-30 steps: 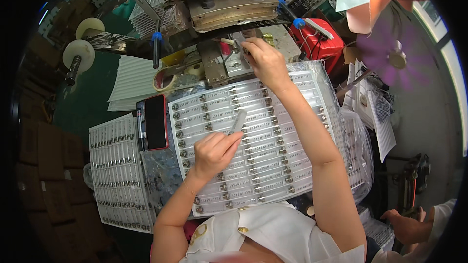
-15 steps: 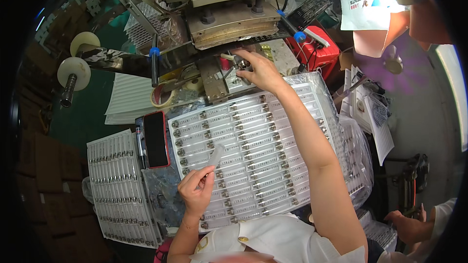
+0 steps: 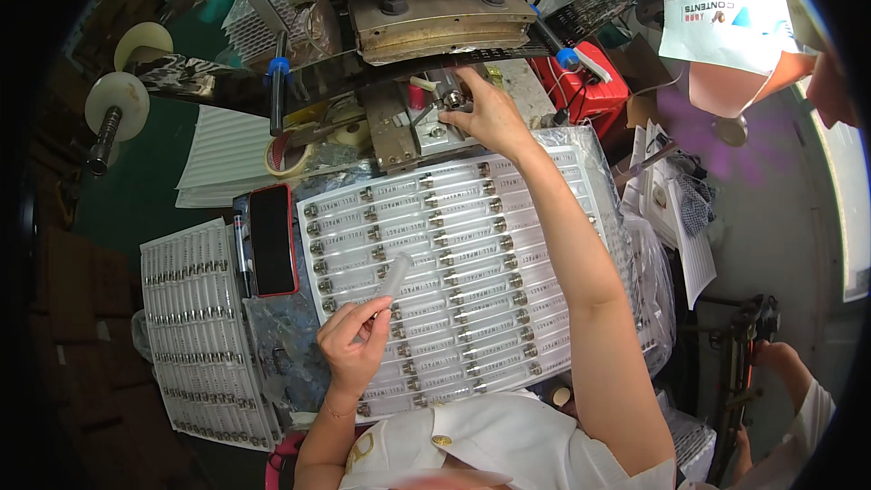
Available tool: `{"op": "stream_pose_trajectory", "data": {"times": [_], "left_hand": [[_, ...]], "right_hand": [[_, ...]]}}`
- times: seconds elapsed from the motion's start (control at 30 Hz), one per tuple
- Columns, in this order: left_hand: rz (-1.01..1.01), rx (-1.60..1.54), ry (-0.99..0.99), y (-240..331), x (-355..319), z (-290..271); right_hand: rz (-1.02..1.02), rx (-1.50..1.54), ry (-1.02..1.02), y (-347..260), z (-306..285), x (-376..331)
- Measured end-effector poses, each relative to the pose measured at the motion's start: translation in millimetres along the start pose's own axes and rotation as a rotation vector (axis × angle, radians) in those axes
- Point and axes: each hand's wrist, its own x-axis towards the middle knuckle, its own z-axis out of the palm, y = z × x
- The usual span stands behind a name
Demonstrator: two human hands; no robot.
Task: Assembling small metal components into plastic tubes and organizing them in a tray.
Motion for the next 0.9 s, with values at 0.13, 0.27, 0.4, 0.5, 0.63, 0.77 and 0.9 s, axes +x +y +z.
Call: {"op": "stream_pose_trajectory", "data": {"times": [0.13, 0.27, 0.4, 0.5, 0.63, 0.77, 0.9], "left_hand": [[-0.006, -0.003, -0.005, 0.6, 0.9, 0.2], [-0.005, -0.002, -0.018, 0.2, 1.9, -0.8], [-0.002, -0.003, -0.009, 0.0, 4.0, -0.6], [0.005, -0.005, -0.008, -0.4, 3.6, 0.0], [-0.002, 0.003, -0.018, 1.1, 3.9, 0.1], [0.008, -0.002, -0.015, 3.0, 3.7, 1.8], [0.002, 0.000, -0.018, 3.9, 2.0, 1.9]], "right_hand": [[-0.063, 0.062, 0.023, 8.2, 0.3, 0.4], [-0.079, 0.006, 0.025, 9.4, 0.7, 1.6], [-0.082, 0.020, 0.002, 6.0, -1.6, 1.0], [-0.120, 0.014, 0.024, 6.8, -0.9, 0.8], [-0.128, 0.010, 0.020, 4.8, -2.4, 0.4], [-0.133, 0.016, 0.032, 7.2, -2.5, 0.6], [-0.104, 0.018, 0.027, 8.5, -0.3, 1.4]]}}
